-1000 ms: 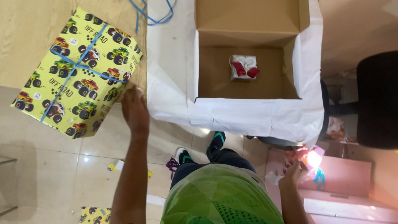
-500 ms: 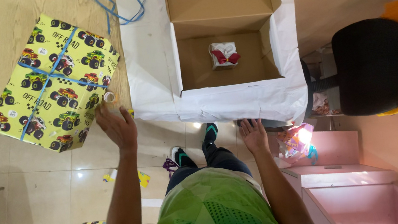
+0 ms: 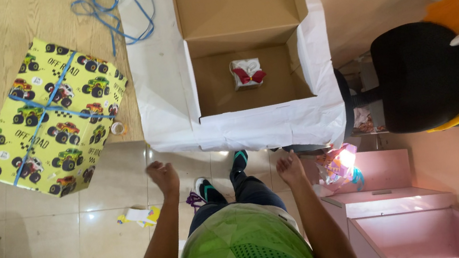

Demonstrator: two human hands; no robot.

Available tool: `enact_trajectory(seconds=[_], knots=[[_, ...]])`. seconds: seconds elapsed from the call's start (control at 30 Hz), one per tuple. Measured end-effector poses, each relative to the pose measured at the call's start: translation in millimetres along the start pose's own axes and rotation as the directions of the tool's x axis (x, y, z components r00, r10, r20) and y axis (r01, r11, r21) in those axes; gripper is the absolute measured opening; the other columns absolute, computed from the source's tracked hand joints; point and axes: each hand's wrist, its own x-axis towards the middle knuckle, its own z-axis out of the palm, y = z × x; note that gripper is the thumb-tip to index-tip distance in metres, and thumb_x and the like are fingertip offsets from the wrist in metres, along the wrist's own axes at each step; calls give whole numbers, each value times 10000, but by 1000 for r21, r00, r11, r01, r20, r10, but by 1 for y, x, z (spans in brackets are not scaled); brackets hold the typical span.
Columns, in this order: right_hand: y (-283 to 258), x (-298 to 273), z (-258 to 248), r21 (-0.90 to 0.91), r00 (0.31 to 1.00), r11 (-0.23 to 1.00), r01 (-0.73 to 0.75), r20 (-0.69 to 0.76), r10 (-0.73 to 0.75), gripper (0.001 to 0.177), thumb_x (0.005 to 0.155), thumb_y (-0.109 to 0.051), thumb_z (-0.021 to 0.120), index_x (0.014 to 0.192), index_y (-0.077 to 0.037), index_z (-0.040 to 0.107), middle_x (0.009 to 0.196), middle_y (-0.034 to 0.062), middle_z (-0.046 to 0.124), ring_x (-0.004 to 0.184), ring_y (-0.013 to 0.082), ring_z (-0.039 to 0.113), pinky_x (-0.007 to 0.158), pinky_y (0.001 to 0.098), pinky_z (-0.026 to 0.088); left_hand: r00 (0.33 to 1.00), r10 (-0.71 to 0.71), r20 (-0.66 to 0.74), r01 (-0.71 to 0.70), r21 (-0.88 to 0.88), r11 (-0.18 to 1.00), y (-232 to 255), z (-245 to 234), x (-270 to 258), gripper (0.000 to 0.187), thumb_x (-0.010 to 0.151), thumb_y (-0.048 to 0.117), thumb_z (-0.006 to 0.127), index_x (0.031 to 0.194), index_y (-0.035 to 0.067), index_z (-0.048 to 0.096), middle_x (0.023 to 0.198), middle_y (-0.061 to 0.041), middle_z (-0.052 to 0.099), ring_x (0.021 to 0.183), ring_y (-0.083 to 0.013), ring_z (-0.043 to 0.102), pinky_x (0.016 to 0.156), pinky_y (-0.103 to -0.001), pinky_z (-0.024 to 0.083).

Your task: The person places a small wrapped item into a cardboard box, closes the box, and wraps it with yellow patterned paper. They use scissors to cut tape and fold the paper around the box, securing it with tape.

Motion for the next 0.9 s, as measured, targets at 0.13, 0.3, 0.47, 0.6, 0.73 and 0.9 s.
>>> enact_trajectory(seconds=[0.13, 0.3, 0.47, 0.6, 0.73, 0.9], knots=[[10, -13, -32, -228, 965, 939, 257, 9, -261, 293, 939, -321, 739, 983, -89, 566, 846, 73, 594, 733, 198, 589, 621, 345, 495, 938, 323, -130, -329, -34, 944, 55, -11, 17, 281, 1001, 1, 628, 1214, 3, 445, 1164, -129, 450, 1026, -221, 470, 940, -378, 425], [19, -13, -45, -368, 901, 824, 431, 225, -371, 131, 936, -148, 710, 995, -77, 617, 830, 77, 649, 697, 168, 611, 630, 318, 510, 917, 395, 63, -373, -221, 901, 141, 5, 78, 353, 1040, 55, 633, 1293, 24, 389, 1158, -102, 464, 1033, -159, 488, 853, -315, 455], [4, -11, -7, -430, 713, 584, 688, 551, -434, 113, 957, -89, 699, 1041, -23, 661, 819, 75, 684, 704, 138, 625, 636, 295, 509, 870, 421, 259, -360, -251, 899, 200, 73, 147, 395, 1006, 70, 678, 1306, 21, 427, 1151, -122, 566, 998, -176, 581, 752, -297, 488], [-22, -36, 44, -480, 548, 277, 832, 788, -280, 117, 949, -84, 716, 1024, -5, 674, 848, 69, 711, 743, 130, 662, 654, 288, 537, 860, 340, 380, -298, -165, 940, 227, 133, 204, 500, 997, 200, 697, 1353, -4, 411, 1196, -137, 550, 1000, -193, 599, 803, -325, 515], [-40, -76, 98, -403, 401, -33, 915, 914, -54, 94, 955, -100, 717, 1028, -43, 703, 865, 52, 754, 787, 119, 710, 652, 276, 560, 885, 188, 426, -214, 13, 977, 246, 188, 246, 640, 990, 364, 694, 1404, -21, 394, 1300, -185, 510, 1108, -259, 575, 930, -383, 514], [-53, -114, 144, -231, 250, -161, 959, 962, 106, 150, 928, -86, 720, 1069, -46, 684, 944, 93, 746, 823, 207, 725, 728, 339, 580, 871, 138, 472, -263, 210, 941, 266, 229, 280, 887, 999, 483, 712, 1506, -90, 263, 1444, -344, 448, 1268, -391, 528, 1053, -435, 458]])
